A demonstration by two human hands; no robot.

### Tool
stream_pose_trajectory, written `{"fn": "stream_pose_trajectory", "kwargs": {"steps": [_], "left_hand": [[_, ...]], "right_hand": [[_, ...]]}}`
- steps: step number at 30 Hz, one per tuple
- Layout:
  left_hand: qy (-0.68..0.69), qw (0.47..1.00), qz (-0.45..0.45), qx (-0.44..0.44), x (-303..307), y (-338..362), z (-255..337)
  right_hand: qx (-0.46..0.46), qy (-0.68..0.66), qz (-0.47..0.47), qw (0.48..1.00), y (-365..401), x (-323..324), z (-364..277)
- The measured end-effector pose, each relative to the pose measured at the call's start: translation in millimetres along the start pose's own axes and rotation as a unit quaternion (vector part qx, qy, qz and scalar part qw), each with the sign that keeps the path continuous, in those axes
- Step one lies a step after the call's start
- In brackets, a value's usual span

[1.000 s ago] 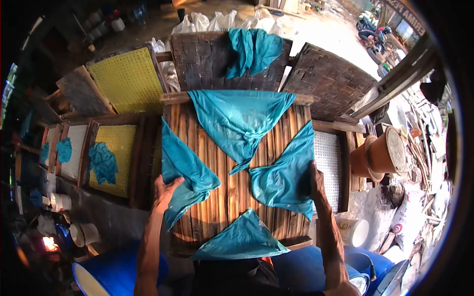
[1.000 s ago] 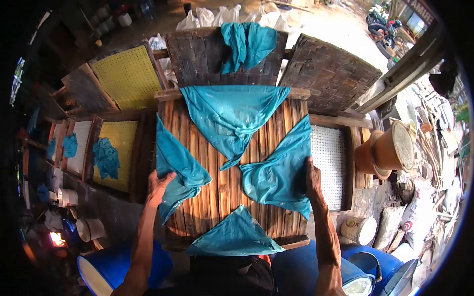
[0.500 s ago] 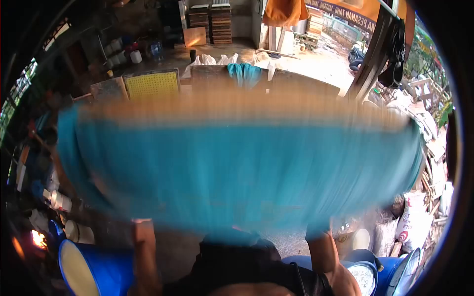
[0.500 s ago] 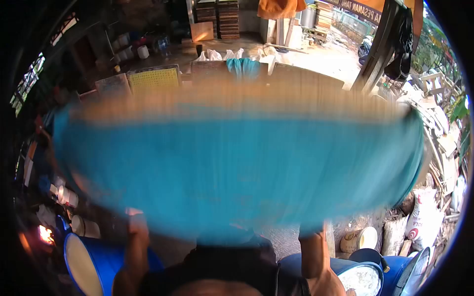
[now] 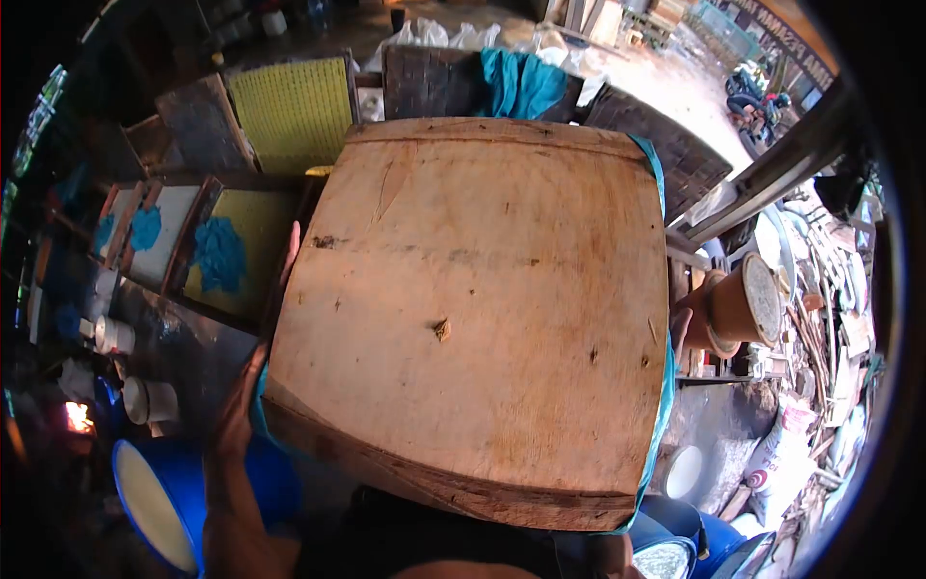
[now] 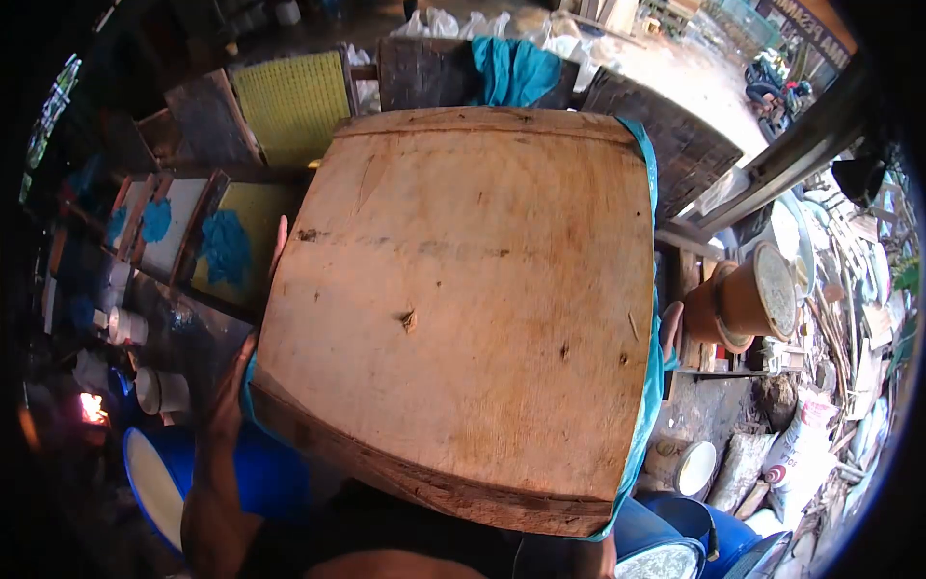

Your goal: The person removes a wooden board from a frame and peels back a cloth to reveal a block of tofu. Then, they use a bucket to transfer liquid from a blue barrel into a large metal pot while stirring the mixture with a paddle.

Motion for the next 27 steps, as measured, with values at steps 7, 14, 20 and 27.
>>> {"fn": "stream_pose_trajectory", "kwargs": {"steps": [7, 14, 20, 27], "left_hand": [[-0.041, 0.997, -0.058, 0.012, -26, -15, -50], [-0.066, 0.995, -0.075, 0.010, -44, -41, -92], [-0.072, 0.993, -0.089, 0.005, -60, -60, -124], [-0.077, 0.991, -0.110, -0.002, -76, -76, -149]], "right_hand": [[-0.068, 0.003, 0.005, 0.998, -76, -37, 40], [-0.091, 0.072, -0.074, 0.991, -175, -56, 105], [-0.086, 0.091, -0.037, 0.991, -239, -47, 158], [-0.060, 0.230, -0.046, 0.970, -284, 19, 201]]}}
Point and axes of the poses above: each hand's wrist, its own y-axis away from the middle knuckle, its own x-axis out of the back of the hand, z = x × y, the point moved 2 cm from there along -y, towards the middle knuckle, and after that the axes turned 6 degrees about x, right-handed, at the moved point
